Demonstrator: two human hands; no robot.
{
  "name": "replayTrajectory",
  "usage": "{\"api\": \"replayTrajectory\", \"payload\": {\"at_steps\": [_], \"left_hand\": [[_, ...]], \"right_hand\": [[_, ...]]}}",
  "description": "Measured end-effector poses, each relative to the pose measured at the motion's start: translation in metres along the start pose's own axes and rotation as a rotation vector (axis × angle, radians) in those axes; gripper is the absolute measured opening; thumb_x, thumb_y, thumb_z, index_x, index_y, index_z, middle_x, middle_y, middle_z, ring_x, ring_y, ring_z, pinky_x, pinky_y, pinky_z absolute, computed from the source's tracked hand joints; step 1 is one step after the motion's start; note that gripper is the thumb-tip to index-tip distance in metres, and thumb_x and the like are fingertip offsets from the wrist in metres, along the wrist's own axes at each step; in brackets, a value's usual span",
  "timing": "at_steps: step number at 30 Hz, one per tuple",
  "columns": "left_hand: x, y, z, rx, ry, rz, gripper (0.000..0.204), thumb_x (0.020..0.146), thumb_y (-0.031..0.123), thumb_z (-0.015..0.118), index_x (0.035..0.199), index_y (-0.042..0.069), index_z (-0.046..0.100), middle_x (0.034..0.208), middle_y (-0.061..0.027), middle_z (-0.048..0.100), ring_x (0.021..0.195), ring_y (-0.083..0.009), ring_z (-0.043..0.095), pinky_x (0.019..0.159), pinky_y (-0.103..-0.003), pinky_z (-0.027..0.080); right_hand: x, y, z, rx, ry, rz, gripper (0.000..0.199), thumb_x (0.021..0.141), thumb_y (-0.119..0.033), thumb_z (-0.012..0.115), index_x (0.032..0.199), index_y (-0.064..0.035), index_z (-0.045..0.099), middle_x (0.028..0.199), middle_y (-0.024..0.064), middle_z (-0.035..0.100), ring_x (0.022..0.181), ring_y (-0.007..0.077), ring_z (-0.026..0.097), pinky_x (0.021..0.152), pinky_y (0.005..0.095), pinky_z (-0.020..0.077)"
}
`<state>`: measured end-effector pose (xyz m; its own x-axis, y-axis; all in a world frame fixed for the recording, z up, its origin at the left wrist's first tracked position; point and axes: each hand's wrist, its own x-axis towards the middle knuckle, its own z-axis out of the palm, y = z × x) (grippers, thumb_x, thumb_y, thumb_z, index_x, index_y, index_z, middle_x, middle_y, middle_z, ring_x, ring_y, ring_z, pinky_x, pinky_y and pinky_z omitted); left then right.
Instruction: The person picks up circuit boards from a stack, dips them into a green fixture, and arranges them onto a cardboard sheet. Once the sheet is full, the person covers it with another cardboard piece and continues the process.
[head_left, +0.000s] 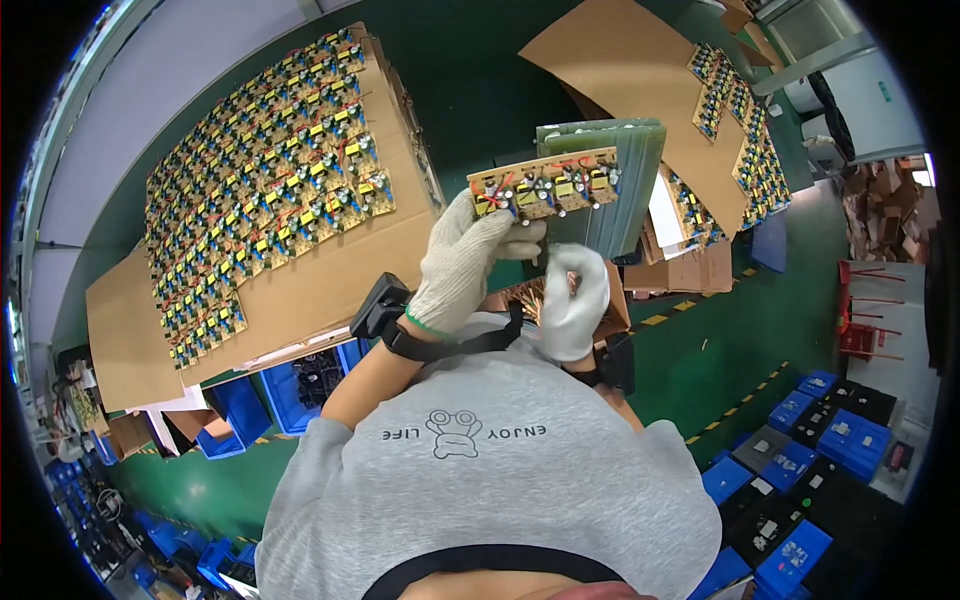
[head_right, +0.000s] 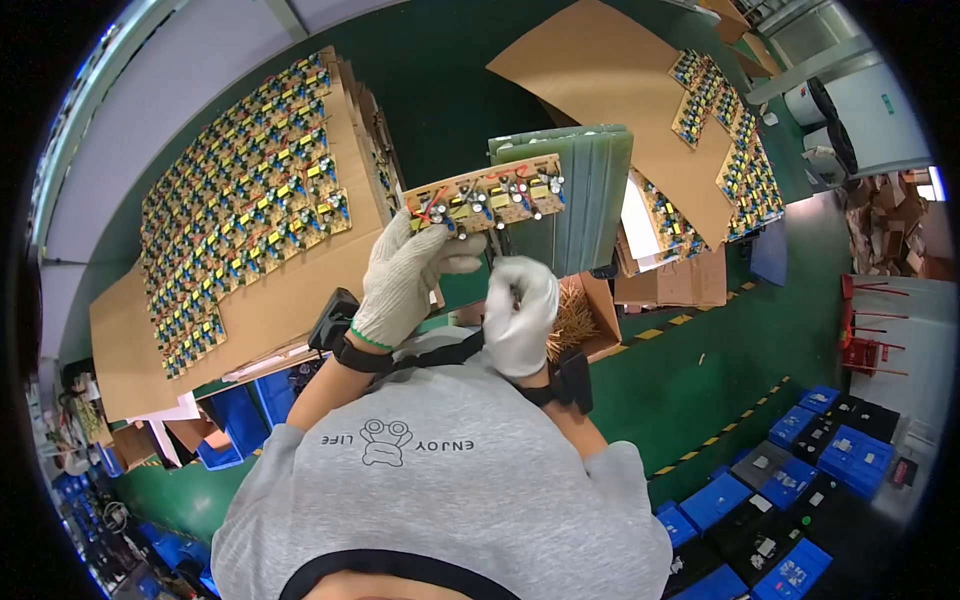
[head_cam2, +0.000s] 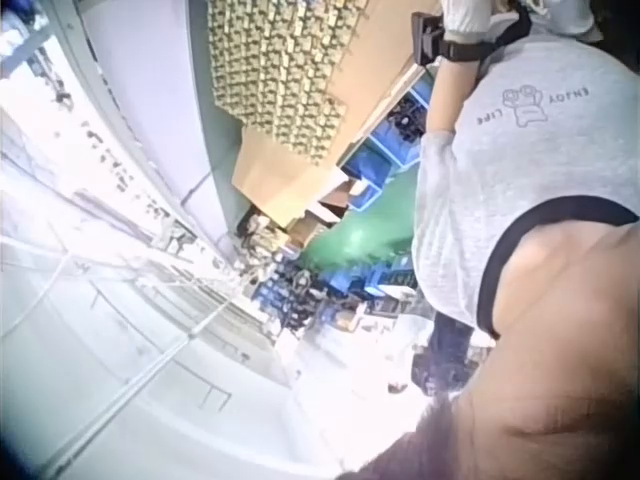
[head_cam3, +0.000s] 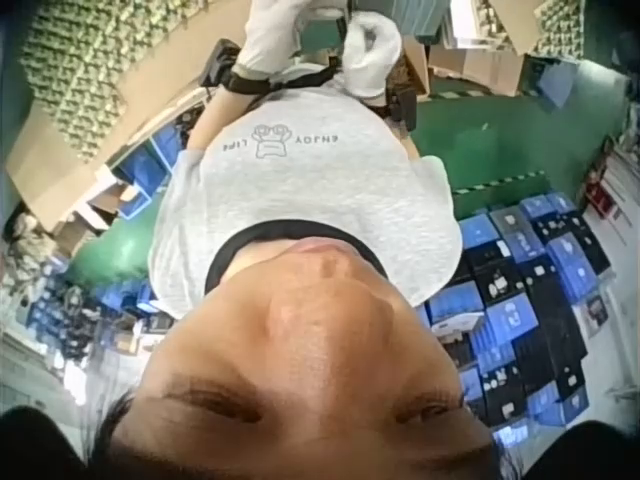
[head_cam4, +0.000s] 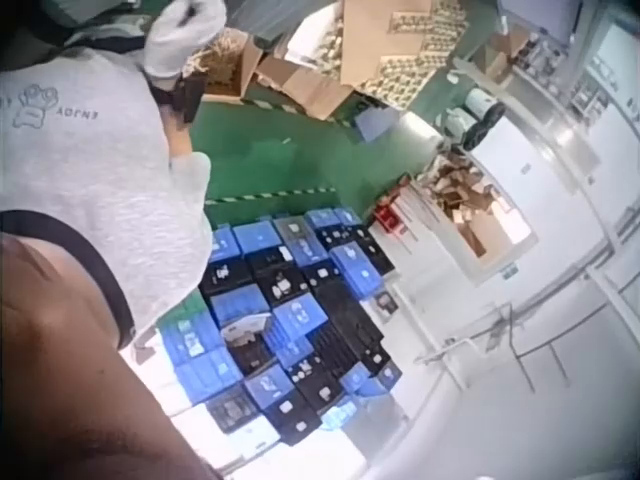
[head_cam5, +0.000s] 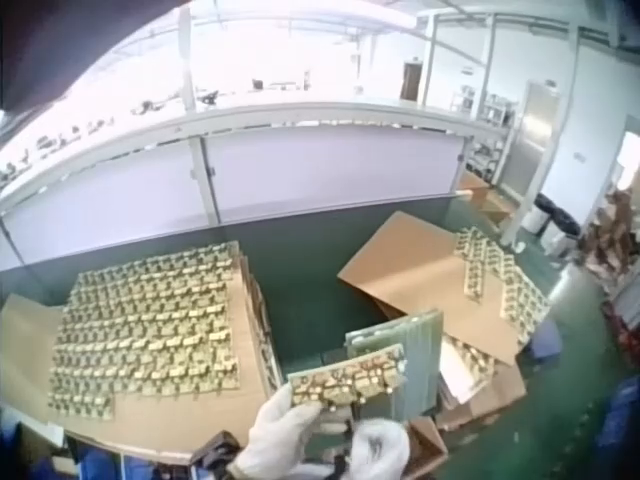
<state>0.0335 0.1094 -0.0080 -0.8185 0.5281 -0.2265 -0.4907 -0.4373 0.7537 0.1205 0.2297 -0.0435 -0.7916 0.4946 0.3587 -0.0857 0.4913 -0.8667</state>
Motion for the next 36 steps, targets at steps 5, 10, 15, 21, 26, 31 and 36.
{"api": "replayTrajectory", "payload": {"at_steps": [5, 10, 15, 21, 26, 31, 36], "left_hand": [[-0.009, -0.006, 0.006, 0.364, -0.065, -0.141, 0.041, 0.091, 0.019, 0.055, 0.125, -0.002, 0.045, 0.109, -0.0146, 0.064, 0.098, -0.0224, 0.065, 0.078, -0.031, 0.052], [-0.024, -0.030, -0.008, 1.259, -0.148, -0.134, 0.072, 0.081, 0.041, 0.070, 0.137, 0.006, 0.042, 0.133, -0.0210, 0.045, 0.107, -0.0315, 0.061, 0.093, -0.041, 0.047], [-0.019, -0.020, -0.015, 1.235, -0.144, -0.057, 0.066, 0.084, 0.036, 0.067, 0.137, 0.007, 0.042, 0.131, -0.0178, 0.048, 0.106, -0.0293, 0.062, 0.090, -0.040, 0.050], [-0.013, -0.020, -0.013, 1.192, -0.130, -0.128, 0.060, 0.085, 0.035, 0.066, 0.135, 0.006, 0.045, 0.130, -0.0161, 0.049, 0.106, -0.0290, 0.063, 0.089, -0.039, 0.050], [-0.007, -0.024, -0.016, 1.175, -0.096, -0.133, 0.059, 0.087, 0.034, 0.065, 0.134, 0.005, 0.046, 0.128, -0.0162, 0.050, 0.106, -0.0280, 0.062, 0.089, -0.038, 0.050], [-0.004, -0.021, -0.011, 1.138, -0.171, -0.137, 0.058, 0.087, 0.033, 0.065, 0.133, 0.003, 0.046, 0.128, -0.0172, 0.049, 0.105, -0.0280, 0.062, 0.088, -0.038, 0.050], [-0.002, -0.021, -0.008, 1.156, -0.243, -0.149, 0.057, 0.087, 0.033, 0.065, 0.132, 0.003, 0.047, 0.127, -0.0175, 0.050, 0.105, -0.0283, 0.062, 0.088, -0.038, 0.050]], "right_hand": [[0.014, 0.010, 0.011, 0.657, 0.160, 0.581, 0.034, 0.100, -0.029, 0.049, 0.118, -0.0012, 0.054, 0.106, 0.0072, 0.061, 0.091, 0.0143, 0.060, 0.089, 0.0279, 0.0468], [0.047, 0.065, -0.023, 0.244, 0.305, 0.347, 0.031, 0.093, -0.023, 0.062, 0.113, 0.0000, 0.055, 0.098, 0.0059, 0.062, 0.086, 0.0187, 0.061, 0.079, 0.0336, 0.0499], [0.043, 0.127, -0.036, -0.283, 0.152, 0.165, 0.029, 0.086, -0.016, 0.070, 0.106, 0.0011, 0.058, 0.090, 0.0126, 0.067, 0.083, 0.0235, 0.063, 0.079, 0.0379, 0.0485], [0.057, 0.133, -0.020, -0.414, 0.277, -0.069, 0.024, 0.084, -0.014, 0.071, 0.099, 0.0003, 0.059, 0.087, 0.0146, 0.065, 0.080, 0.0312, 0.063, 0.075, 0.0385, 0.0481], [0.061, 0.144, -0.025, -0.283, 0.340, 0.130, 0.033, 0.092, -0.033, 0.064, 0.093, 0.0005, 0.062, 0.078, 0.0138, 0.067, 0.067, 0.0244, 0.063, 0.066, 0.0364, 0.0495], [0.083, 0.168, -0.035, -0.441, 0.318, -0.012, 0.033, 0.097, -0.031, 0.053, 0.096, 0.0006, 0.063, 0.074, 0.0206, 0.065, 0.069, 0.0363, 0.064, 0.062, 0.0415, 0.0480], [0.079, 0.167, -0.034, -0.446, 0.344, 0.006, 0.029, 0.098, -0.026, 0.052, 0.096, 0.0002, 0.063, 0.075, 0.0200, 0.065, 0.069, 0.0351, 0.064, 0.063, 0.0412, 0.0483]]}}
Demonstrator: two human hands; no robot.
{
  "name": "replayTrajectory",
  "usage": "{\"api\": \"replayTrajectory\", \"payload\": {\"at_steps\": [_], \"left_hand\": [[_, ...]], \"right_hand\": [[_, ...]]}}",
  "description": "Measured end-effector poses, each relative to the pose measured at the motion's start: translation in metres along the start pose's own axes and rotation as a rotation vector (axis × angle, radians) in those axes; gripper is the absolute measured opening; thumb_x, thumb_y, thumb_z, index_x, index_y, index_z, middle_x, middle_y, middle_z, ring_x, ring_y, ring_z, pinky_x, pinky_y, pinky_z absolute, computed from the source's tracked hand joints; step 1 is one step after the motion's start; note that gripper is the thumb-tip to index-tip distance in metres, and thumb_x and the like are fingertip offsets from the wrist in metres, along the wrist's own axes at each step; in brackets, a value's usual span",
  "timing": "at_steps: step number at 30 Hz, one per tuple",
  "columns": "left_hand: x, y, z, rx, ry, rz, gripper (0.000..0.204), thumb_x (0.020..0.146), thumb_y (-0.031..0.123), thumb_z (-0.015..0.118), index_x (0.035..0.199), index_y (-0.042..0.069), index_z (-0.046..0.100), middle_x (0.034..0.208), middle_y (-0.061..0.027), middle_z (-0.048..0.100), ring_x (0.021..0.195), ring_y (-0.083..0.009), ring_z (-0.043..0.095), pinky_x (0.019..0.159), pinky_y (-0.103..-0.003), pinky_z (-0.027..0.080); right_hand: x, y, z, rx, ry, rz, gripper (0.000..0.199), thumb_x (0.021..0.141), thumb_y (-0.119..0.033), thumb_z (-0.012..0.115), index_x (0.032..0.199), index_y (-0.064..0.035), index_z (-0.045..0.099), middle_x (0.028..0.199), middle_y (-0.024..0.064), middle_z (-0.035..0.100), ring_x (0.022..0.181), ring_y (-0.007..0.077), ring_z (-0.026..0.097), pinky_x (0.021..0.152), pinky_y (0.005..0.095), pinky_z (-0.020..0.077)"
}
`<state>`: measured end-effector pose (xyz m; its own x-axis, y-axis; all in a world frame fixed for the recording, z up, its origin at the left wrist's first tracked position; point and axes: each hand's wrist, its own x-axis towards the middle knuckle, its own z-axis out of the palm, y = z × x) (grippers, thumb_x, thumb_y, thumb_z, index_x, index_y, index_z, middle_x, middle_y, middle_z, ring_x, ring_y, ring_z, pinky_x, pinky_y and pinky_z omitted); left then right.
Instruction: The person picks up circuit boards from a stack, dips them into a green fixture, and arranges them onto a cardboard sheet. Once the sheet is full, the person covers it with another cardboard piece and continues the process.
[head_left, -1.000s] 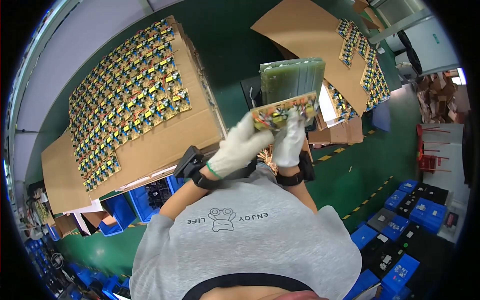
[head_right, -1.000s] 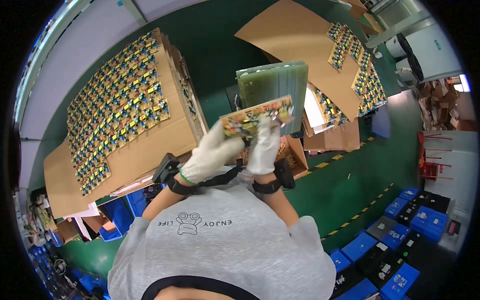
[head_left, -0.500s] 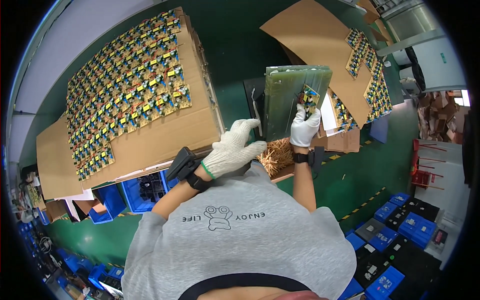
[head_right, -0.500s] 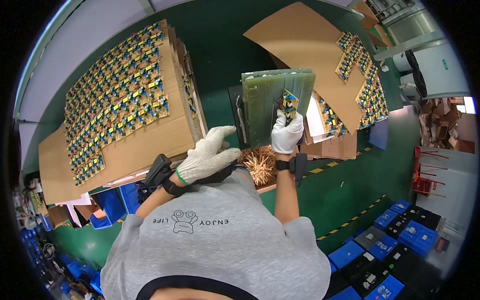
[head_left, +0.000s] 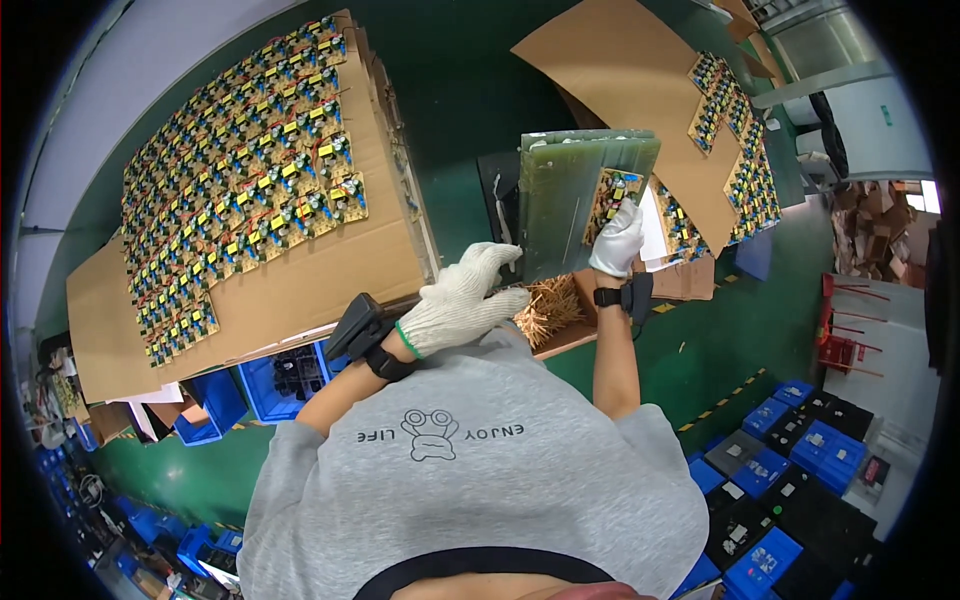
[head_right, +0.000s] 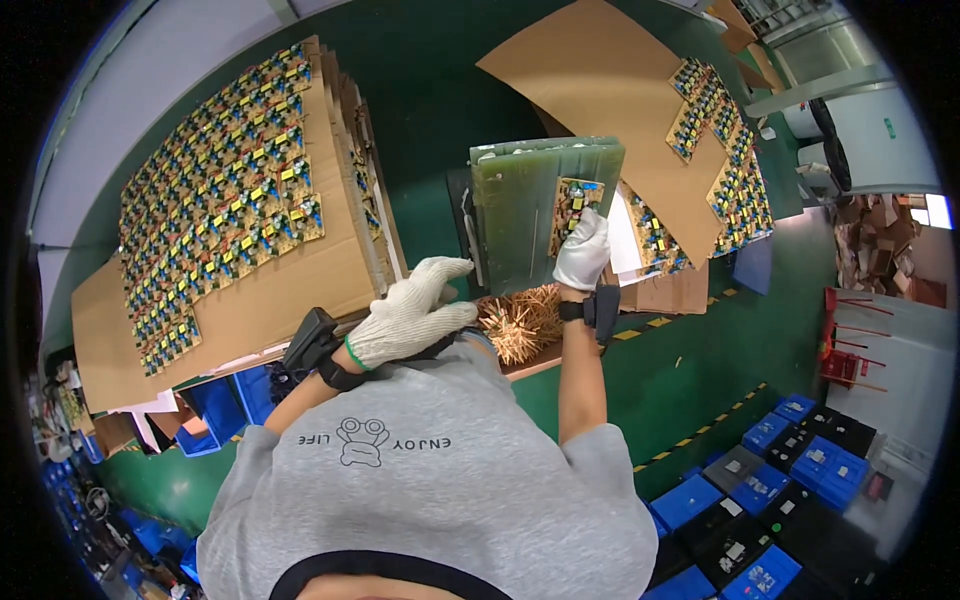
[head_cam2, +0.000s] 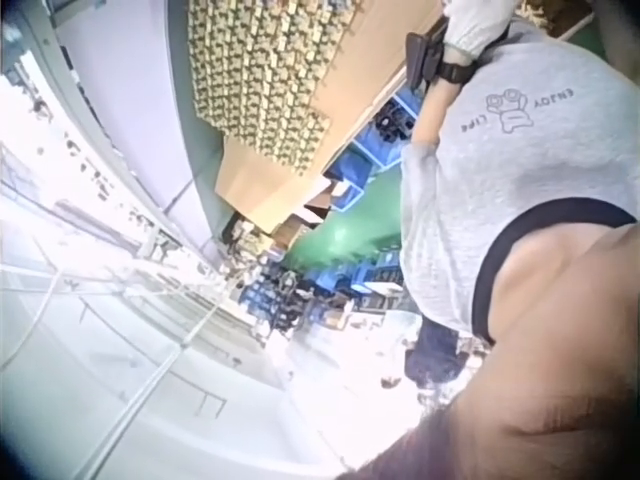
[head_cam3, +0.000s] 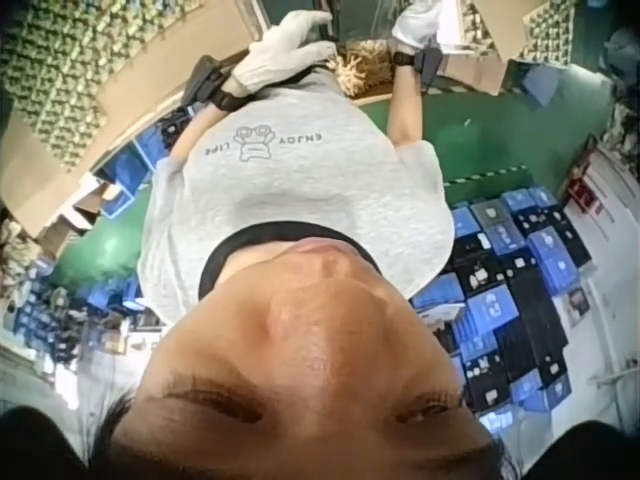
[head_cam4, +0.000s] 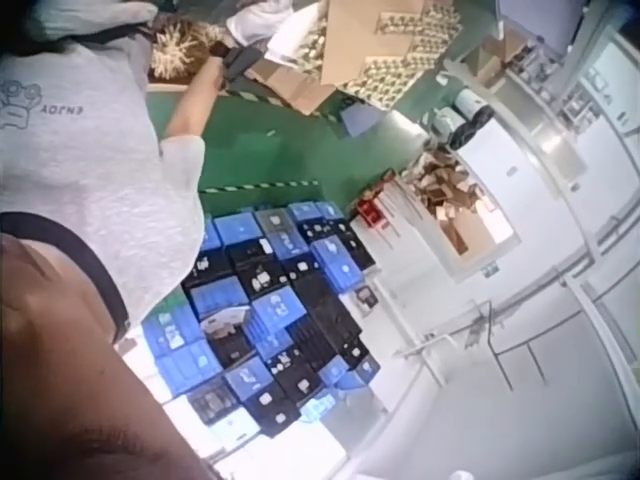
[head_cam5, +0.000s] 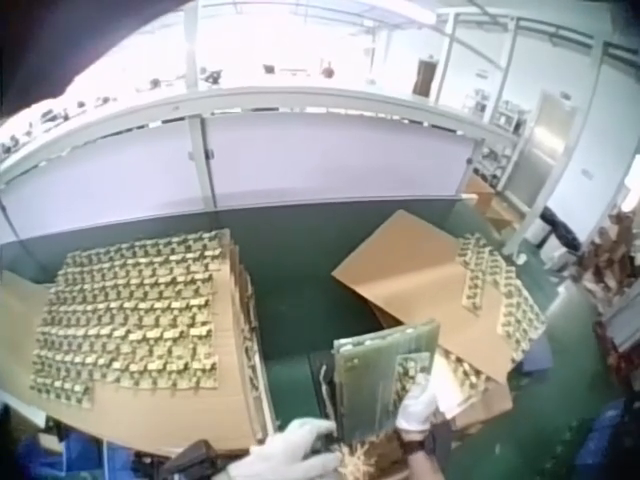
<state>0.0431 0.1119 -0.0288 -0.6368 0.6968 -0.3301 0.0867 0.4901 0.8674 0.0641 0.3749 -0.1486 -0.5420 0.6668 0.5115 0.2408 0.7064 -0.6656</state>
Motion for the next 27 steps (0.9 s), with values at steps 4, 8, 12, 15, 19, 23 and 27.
{"api": "replayTrajectory", "payload": {"at_steps": [4, 8, 12, 15, 19, 23, 27], "left_hand": [[0.000, 0.003, 0.003, -0.038, -0.036, 0.002, 0.055, 0.087, 0.032, 0.065, 0.132, 0.003, 0.048, 0.125, -0.0173, 0.051, 0.103, -0.0265, 0.063, 0.087, -0.037, 0.050], [-0.002, 0.005, 0.009, -0.047, -0.038, 0.027, 0.053, 0.088, 0.028, 0.065, 0.131, 0.003, 0.049, 0.121, -0.0154, 0.054, 0.097, -0.0229, 0.064, 0.082, -0.034, 0.051], [-0.010, 0.005, 0.007, -0.138, 0.017, -0.018, 0.050, 0.089, 0.024, 0.065, 0.131, 0.004, 0.049, 0.112, -0.0147, 0.061, 0.098, -0.0193, 0.064, 0.082, -0.033, 0.051], [-0.013, 0.006, 0.003, -0.167, 0.062, 0.057, 0.052, 0.088, 0.025, 0.067, 0.132, 0.004, 0.048, 0.115, -0.0161, 0.061, 0.101, -0.0198, 0.063, 0.086, -0.033, 0.050], [-0.012, 0.022, 0.009, -0.147, 0.307, 0.183, 0.072, 0.082, 0.028, 0.073, 0.140, 0.002, 0.038, 0.128, -0.0194, 0.052, 0.113, -0.0274, 0.059, 0.096, -0.036, 0.047], [-0.019, 0.046, -0.001, -0.390, 0.306, 0.078, 0.090, 0.069, 0.038, 0.083, 0.137, 0.000, 0.037, 0.121, -0.0202, 0.057, 0.113, -0.0271, 0.059, 0.096, -0.036, 0.048], [-0.047, 0.029, -0.019, 0.022, 0.545, 0.149, 0.077, 0.065, 0.028, 0.083, 0.128, 0.001, 0.046, 0.106, -0.0140, 0.061, 0.096, -0.0284, 0.063, 0.082, -0.038, 0.051]], "right_hand": [[-0.002, -0.006, -0.002, -0.080, 0.000, 0.003, 0.025, 0.098, -0.023, 0.051, 0.096, -0.0010, 0.064, 0.079, 0.0220, 0.066, 0.074, 0.0379, 0.065, 0.064, 0.0434, 0.0490], [-0.017, -0.011, 0.013, -0.096, -0.019, 0.209, 0.041, 0.101, -0.035, 0.040, 0.094, -0.0011, 0.063, 0.072, 0.0264, 0.063, 0.070, 0.0431, 0.063, 0.061, 0.0504, 0.0462], [-0.019, -0.020, 0.007, -0.081, 0.005, 0.230, 0.043, 0.101, -0.036, 0.042, 0.092, 0.0013, 0.061, 0.069, 0.0247, 0.061, 0.063, 0.0411, 0.060, 0.055, 0.0463, 0.0431], [-0.022, -0.034, -0.009, 0.209, -0.042, 0.208, 0.041, 0.101, -0.034, 0.045, 0.098, 0.0049, 0.060, 0.078, 0.0168, 0.064, 0.068, 0.0231, 0.060, 0.065, 0.0388, 0.0468], [-0.034, -0.115, -0.044, 0.714, -0.333, 0.468, 0.048, 0.104, -0.038, 0.035, 0.128, 0.0012, 0.048, 0.111, 0.0106, 0.062, 0.096, 0.0175, 0.059, 0.087, 0.0314, 0.0486], [-0.071, -0.110, -0.044, 0.533, -0.396, 0.327, 0.051, 0.101, -0.042, 0.040, 0.116, 0.0035, 0.058, 0.106, 0.0104, 0.062, 0.099, 0.0204, 0.059, 0.089, 0.0330, 0.0462], [-0.029, -0.178, -0.058, 0.383, -0.523, 0.493, 0.078, 0.096, -0.066, 0.017, 0.119, -0.0005, 0.053, 0.113, 0.0103, 0.061, 0.101, 0.0174, 0.061, 0.088, 0.0332, 0.0515]]}}
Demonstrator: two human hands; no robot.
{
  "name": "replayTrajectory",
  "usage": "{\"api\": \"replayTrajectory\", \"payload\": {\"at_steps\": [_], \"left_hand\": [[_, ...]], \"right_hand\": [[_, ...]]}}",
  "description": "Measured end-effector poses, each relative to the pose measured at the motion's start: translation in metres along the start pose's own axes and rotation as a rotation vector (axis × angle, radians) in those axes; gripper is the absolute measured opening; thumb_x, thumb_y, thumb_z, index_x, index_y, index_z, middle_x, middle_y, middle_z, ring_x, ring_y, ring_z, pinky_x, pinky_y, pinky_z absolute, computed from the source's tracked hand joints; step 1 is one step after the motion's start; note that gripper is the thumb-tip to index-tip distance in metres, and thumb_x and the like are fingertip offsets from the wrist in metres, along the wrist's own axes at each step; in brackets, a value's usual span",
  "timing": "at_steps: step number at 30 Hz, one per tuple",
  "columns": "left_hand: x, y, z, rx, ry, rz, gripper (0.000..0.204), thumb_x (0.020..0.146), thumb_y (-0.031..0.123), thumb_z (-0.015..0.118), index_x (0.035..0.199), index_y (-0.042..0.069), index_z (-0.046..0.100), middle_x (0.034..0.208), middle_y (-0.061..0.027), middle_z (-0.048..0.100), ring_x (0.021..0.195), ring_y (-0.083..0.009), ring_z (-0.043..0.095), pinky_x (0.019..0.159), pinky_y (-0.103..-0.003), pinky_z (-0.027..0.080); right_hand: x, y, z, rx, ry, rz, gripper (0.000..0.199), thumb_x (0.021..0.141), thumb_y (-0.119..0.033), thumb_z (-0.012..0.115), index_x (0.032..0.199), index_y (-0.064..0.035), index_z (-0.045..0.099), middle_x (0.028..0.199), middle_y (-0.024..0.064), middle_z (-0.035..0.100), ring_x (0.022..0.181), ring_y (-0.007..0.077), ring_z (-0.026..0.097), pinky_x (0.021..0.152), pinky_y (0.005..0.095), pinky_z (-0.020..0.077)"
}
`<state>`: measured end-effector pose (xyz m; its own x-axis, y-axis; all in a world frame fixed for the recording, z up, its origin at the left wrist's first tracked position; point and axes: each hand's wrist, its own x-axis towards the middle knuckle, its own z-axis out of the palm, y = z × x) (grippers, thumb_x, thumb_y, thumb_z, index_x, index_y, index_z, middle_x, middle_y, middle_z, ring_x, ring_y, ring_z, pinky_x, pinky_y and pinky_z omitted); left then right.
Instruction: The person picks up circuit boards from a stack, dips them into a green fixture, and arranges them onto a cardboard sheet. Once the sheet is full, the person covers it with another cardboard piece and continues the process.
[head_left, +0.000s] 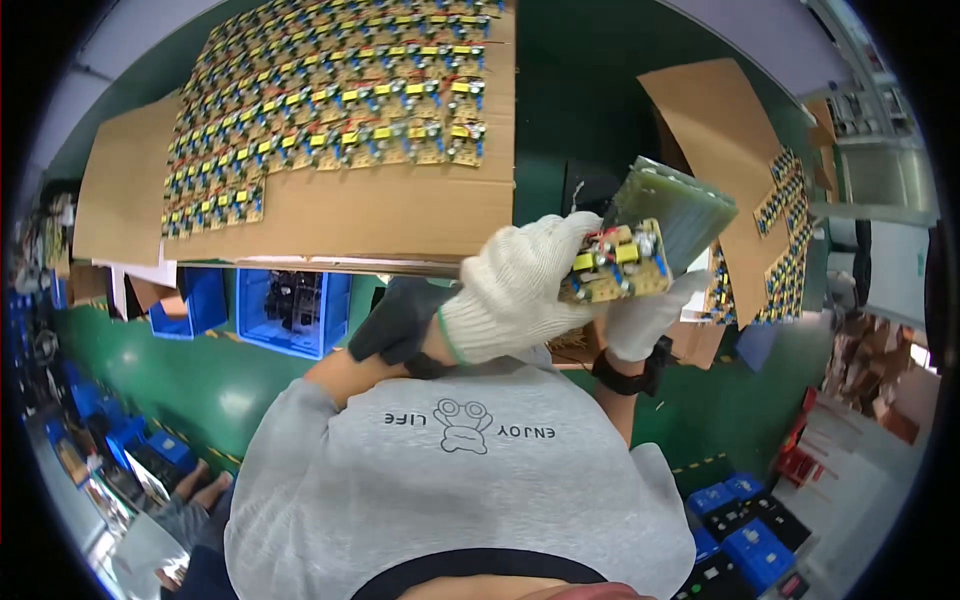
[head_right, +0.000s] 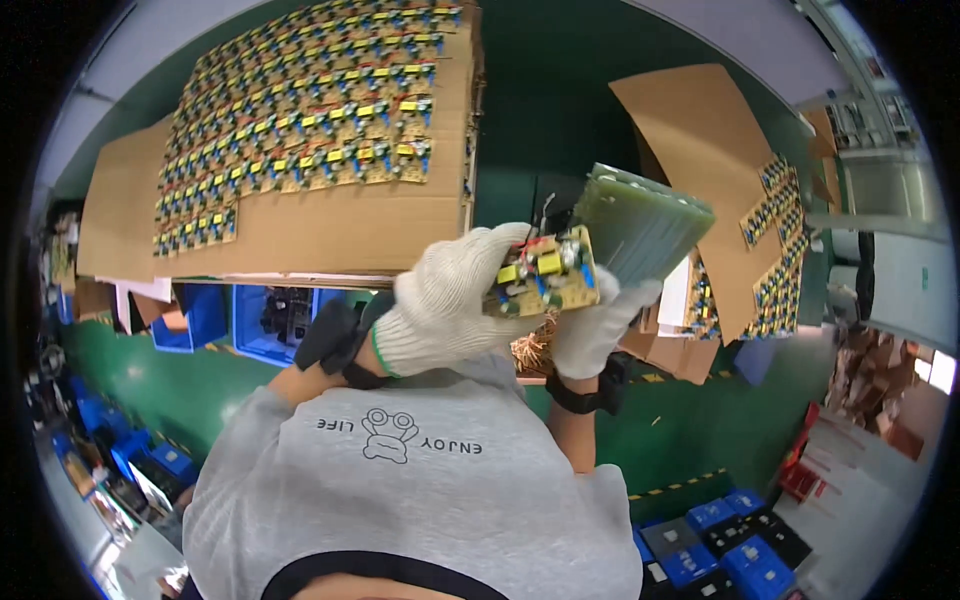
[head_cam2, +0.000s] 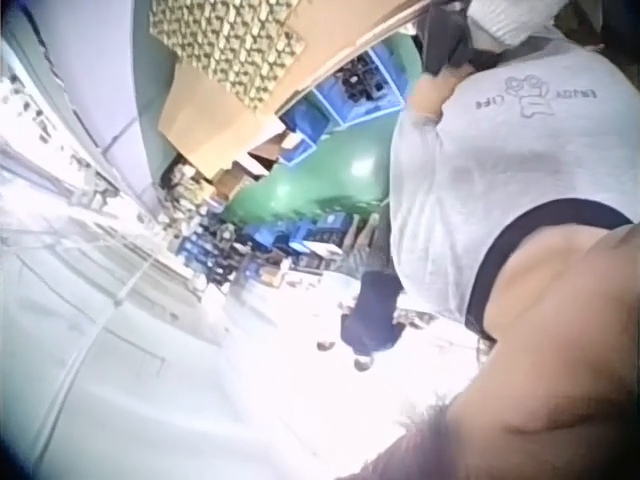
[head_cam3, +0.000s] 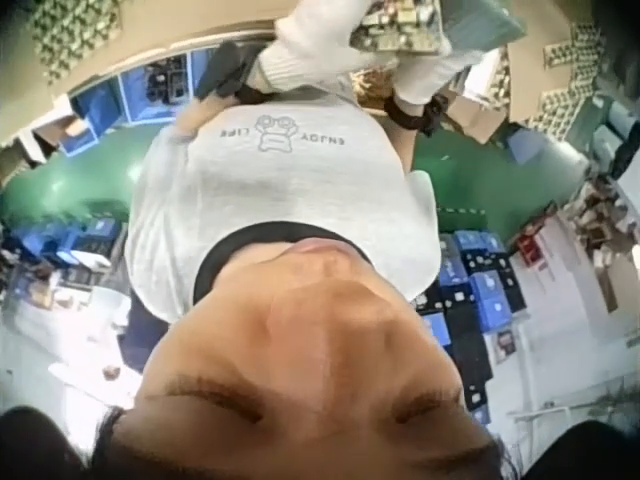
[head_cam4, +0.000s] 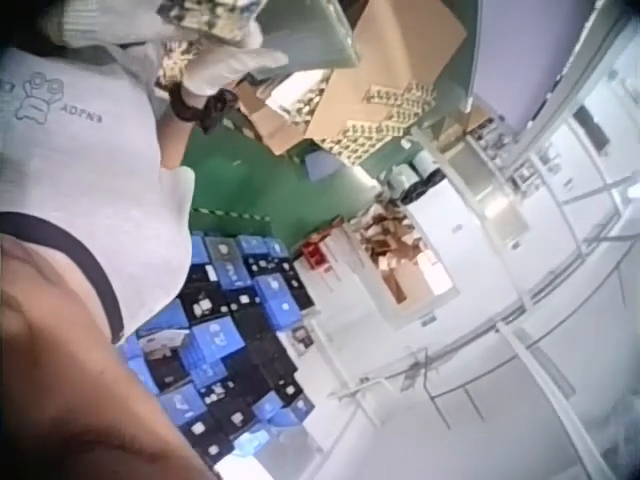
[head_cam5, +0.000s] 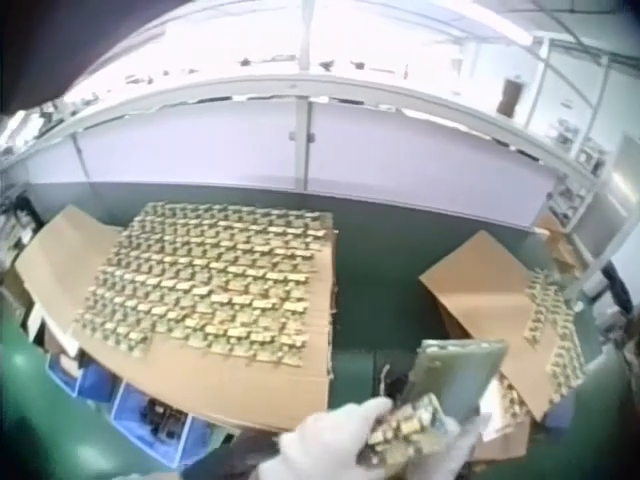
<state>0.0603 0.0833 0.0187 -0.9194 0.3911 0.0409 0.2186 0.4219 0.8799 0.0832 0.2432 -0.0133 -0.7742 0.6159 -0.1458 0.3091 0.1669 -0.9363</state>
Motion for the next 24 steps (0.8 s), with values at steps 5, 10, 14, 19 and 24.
{"api": "replayTrajectory", "payload": {"at_steps": [5, 10, 14, 19, 24], "left_hand": [[-0.021, -0.012, -0.042, 0.595, 0.240, 0.179, 0.064, 0.061, 0.019, 0.078, 0.119, 0.006, 0.054, 0.094, -0.0074, 0.061, 0.080, -0.0255, 0.061, 0.075, -0.036, 0.046], [-0.055, -0.044, -0.083, 0.607, 0.364, 0.143, 0.063, 0.059, 0.019, 0.079, 0.117, 0.009, 0.056, 0.095, -0.0058, 0.062, 0.083, -0.0252, 0.062, 0.076, -0.038, 0.046], [-0.097, -0.065, -0.120, 0.483, 0.368, 0.133, 0.062, 0.057, 0.020, 0.081, 0.114, 0.009, 0.059, 0.098, -0.0080, 0.064, 0.085, -0.0269, 0.062, 0.075, -0.038, 0.047], [-0.143, -0.101, -0.164, 0.394, 0.558, 0.041, 0.059, 0.061, 0.018, 0.084, 0.113, 0.007, 0.058, 0.096, -0.0113, 0.063, 0.086, -0.0324, 0.061, 0.076, -0.039, 0.049], [-0.191, -0.147, -0.214, 0.506, 0.738, -0.034, 0.064, 0.061, 0.016, 0.086, 0.115, 0.003, 0.055, 0.100, -0.0147, 0.062, 0.088, -0.0322, 0.062, 0.079, -0.039, 0.050]], "right_hand": [[0.001, -0.038, 0.028, 0.034, -0.521, -0.113, 0.044, 0.099, -0.041, 0.049, 0.090, 0.0000, 0.063, 0.078, -0.0019, 0.055, 0.072, 0.0059, 0.052, 0.066, 0.0218, 0.0434], [-0.038, -0.056, 0.090, 0.069, -0.700, -0.131, 0.036, 0.098, -0.029, 0.054, 0.083, 0.0022, 0.061, 0.066, -0.0022, 0.051, 0.065, 0.0043, 0.042, 0.055, 0.0235, 0.0370], [-0.075, -0.052, 0.119, 0.046, -0.882, -0.656, 0.029, 0.100, -0.026, 0.049, 0.097, 0.0023, 0.058, 0.070, 0.0017, 0.055, 0.061, 0.0089, 0.050, 0.056, 0.0233, 0.0401], [-0.113, -0.065, 0.189, -0.090, -0.824, -0.072, 0.039, 0.098, -0.036, 0.052, 0.093, 0.0009, 0.064, 0.074, 0.0122, 0.065, 0.064, 0.0271, 0.059, 0.061, 0.0311, 0.0438], [-0.141, -0.065, 0.239, -0.616, -0.783, -0.432, 0.040, 0.095, -0.044, 0.054, 0.096, -0.0049, 0.066, 0.085, 0.0190, 0.066, 0.075, 0.0303, 0.065, 0.069, 0.0396, 0.0482]]}}
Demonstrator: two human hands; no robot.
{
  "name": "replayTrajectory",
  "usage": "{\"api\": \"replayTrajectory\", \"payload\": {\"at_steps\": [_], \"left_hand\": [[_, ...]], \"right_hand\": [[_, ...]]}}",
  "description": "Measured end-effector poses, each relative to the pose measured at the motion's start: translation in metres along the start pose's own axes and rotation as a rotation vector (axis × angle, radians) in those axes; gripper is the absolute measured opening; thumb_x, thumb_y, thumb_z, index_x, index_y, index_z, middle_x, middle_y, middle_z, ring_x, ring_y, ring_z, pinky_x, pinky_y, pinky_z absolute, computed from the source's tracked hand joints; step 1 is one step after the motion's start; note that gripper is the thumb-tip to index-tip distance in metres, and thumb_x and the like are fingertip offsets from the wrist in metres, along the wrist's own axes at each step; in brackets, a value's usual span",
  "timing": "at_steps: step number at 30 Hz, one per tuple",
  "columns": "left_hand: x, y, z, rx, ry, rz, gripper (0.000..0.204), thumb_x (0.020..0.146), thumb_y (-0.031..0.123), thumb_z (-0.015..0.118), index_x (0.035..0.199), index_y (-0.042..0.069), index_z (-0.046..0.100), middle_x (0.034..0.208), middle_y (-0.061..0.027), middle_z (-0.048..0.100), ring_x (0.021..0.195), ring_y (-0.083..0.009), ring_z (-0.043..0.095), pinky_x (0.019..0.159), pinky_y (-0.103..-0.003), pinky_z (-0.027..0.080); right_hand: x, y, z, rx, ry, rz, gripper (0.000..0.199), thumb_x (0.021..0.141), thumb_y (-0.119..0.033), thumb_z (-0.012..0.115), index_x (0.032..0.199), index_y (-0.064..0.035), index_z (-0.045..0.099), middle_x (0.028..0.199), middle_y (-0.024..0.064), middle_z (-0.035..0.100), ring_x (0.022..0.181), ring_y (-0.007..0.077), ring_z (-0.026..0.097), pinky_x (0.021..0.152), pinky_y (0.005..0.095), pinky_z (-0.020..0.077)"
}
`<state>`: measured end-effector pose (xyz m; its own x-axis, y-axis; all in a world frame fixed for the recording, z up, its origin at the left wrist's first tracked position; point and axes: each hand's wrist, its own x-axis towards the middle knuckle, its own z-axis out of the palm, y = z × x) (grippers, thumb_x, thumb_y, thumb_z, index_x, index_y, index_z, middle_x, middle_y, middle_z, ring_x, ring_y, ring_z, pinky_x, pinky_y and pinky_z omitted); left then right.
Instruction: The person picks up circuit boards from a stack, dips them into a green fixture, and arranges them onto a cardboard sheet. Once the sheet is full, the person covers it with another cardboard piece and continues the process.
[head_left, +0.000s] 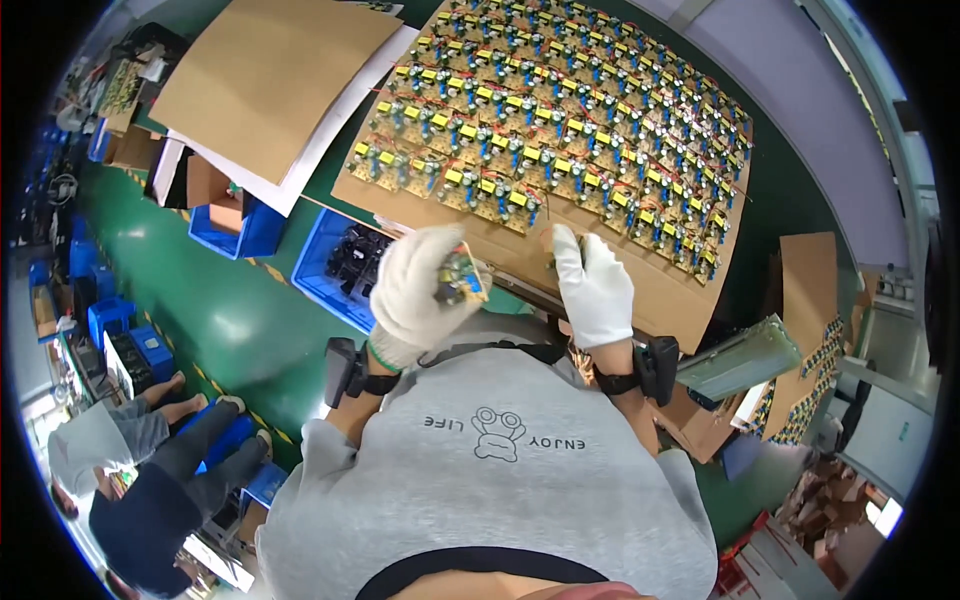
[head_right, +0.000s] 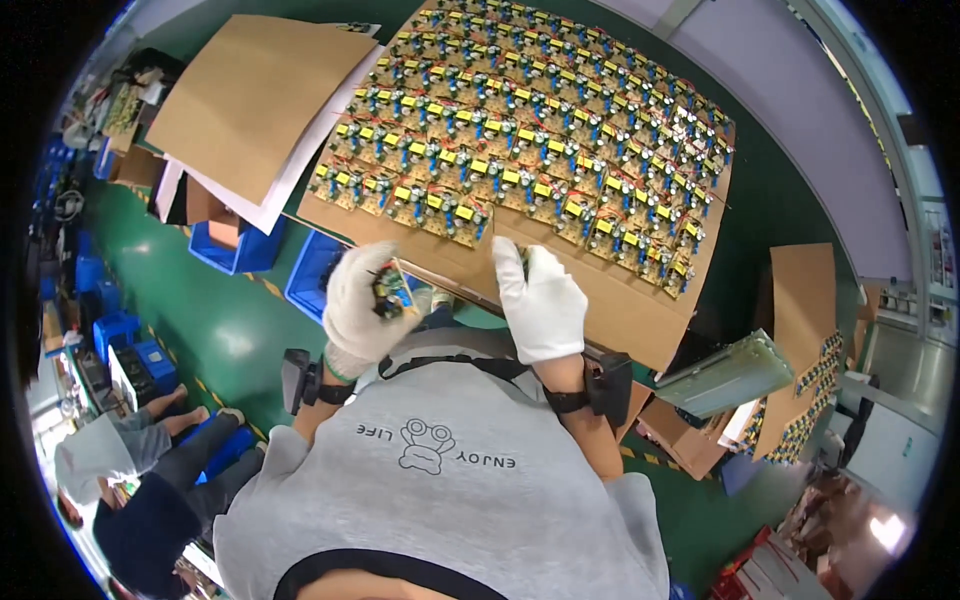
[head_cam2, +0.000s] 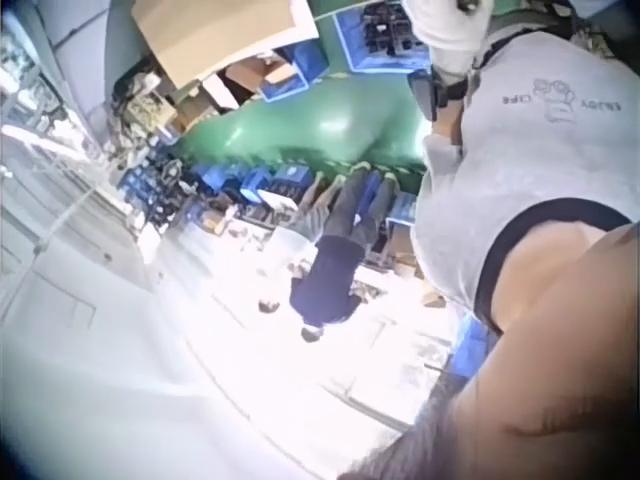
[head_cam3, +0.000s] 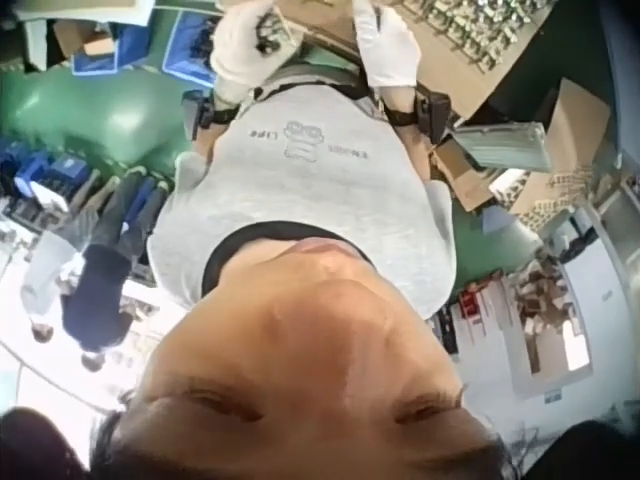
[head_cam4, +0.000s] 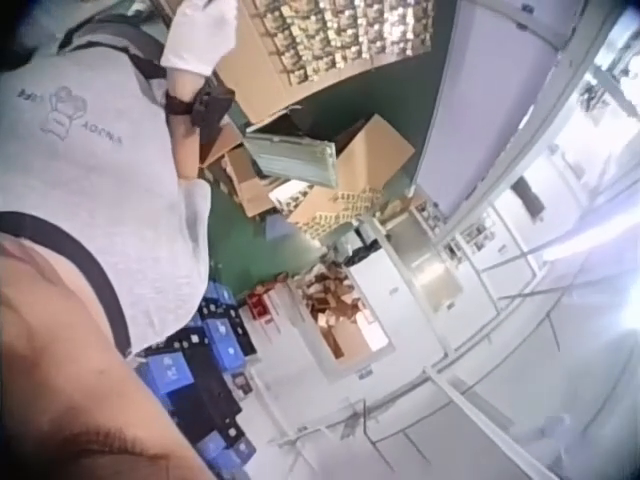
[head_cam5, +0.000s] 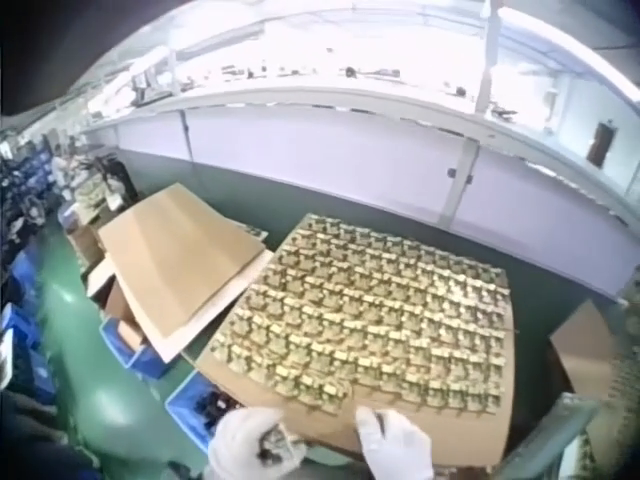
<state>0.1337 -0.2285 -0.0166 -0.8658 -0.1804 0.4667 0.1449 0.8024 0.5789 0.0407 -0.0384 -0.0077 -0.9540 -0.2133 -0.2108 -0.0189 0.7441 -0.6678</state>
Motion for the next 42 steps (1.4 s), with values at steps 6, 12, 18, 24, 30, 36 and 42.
{"api": "replayTrajectory", "payload": {"at_steps": [6, 12, 18, 24, 30, 36, 42], "left_hand": [[0.016, -0.036, -0.020, -0.128, -0.041, 0.044, 0.067, 0.061, 0.017, 0.086, 0.118, 0.002, 0.054, 0.105, -0.0178, 0.060, 0.091, -0.0339, 0.061, 0.079, -0.040, 0.050], [0.041, -0.044, -0.027, -0.333, -0.306, 0.115, 0.072, 0.061, 0.024, 0.086, 0.121, 0.002, 0.053, 0.105, -0.0194, 0.061, 0.092, -0.0348, 0.061, 0.078, -0.040, 0.051], [0.059, -0.031, -0.006, -0.355, -0.446, 0.303, 0.093, 0.063, 0.018, 0.082, 0.139, 0.000, 0.032, 0.092, -0.0148, 0.060, 0.078, -0.0334, 0.061, 0.068, -0.044, 0.049], [0.068, 0.001, 0.022, -0.304, -0.510, 0.522, 0.093, 0.063, 0.017, 0.077, 0.142, 0.000, 0.031, 0.089, -0.0102, 0.058, 0.077, -0.0258, 0.059, 0.067, -0.038, 0.046], [0.062, 0.006, 0.015, -0.711, -0.636, 0.114, 0.098, 0.060, 0.014, 0.080, 0.141, -0.008, 0.028, 0.081, -0.0086, 0.059, 0.073, -0.0246, 0.060, 0.073, -0.035, 0.049], [0.076, 0.001, 0.014, -0.437, -0.455, 0.269, 0.110, 0.066, 0.022, 0.085, 0.148, -0.004, 0.016, 0.076, -0.0060, 0.055, 0.069, -0.0202, 0.058, 0.070, -0.033, 0.049], [0.064, -0.027, 0.013, -0.456, -0.400, 0.129, 0.124, 0.063, 0.021, 0.088, 0.150, -0.001, 0.002, 0.082, -0.0067, 0.054, 0.070, -0.0173, 0.053, 0.066, -0.033, 0.046]], "right_hand": [[-0.014, 0.010, 0.008, -0.120, 0.384, 0.000, 0.070, 0.074, -0.032, 0.080, 0.130, -0.0028, 0.049, 0.102, 0.0120, 0.060, 0.084, 0.0250, 0.061, 0.075, 0.0369, 0.0503], [0.004, 0.013, 0.015, -0.154, 0.226, -0.184, 0.056, 0.071, -0.019, 0.081, 0.121, -0.0082, 0.058, 0.098, 0.0098, 0.060, 0.080, 0.0225, 0.059, 0.072, 0.0336, 0.0504], [-0.011, 0.000, 0.018, -0.188, 0.444, -0.231, 0.038, 0.086, -0.022, 0.068, 0.118, -0.0037, 0.059, 0.099, 0.0082, 0.062, 0.080, 0.0194, 0.062, 0.067, 0.0284, 0.0519], [-0.047, -0.034, 0.040, 0.483, 0.417, 0.065, 0.030, 0.100, -0.029, 0.049, 0.093, -0.0025, 0.061, 0.070, -0.0031, 0.054, 0.063, 0.0056, 0.044, 0.054, 0.0245, 0.0369], [-0.044, -0.003, 0.033, 1.314, 0.178, 0.177, 0.034, 0.098, -0.039, 0.052, 0.093, -0.0059, 0.059, 0.071, -0.0037, 0.055, 0.066, 0.0056, 0.052, 0.056, 0.0211, 0.0396], [-0.013, -0.007, 0.019, -0.415, 0.446, 0.169, 0.054, 0.086, -0.049, 0.063, 0.114, -0.0026, 0.057, 0.095, 0.0162, 0.062, 0.078, 0.0304, 0.063, 0.069, 0.0402, 0.0508], [-0.028, 0.022, 0.002, -0.126, 0.277, -0.036, 0.071, 0.069, -0.029, 0.083, 0.128, -0.0044, 0.051, 0.096, 0.0126, 0.057, 0.076, 0.0241, 0.059, 0.072, 0.0391, 0.0504]]}}
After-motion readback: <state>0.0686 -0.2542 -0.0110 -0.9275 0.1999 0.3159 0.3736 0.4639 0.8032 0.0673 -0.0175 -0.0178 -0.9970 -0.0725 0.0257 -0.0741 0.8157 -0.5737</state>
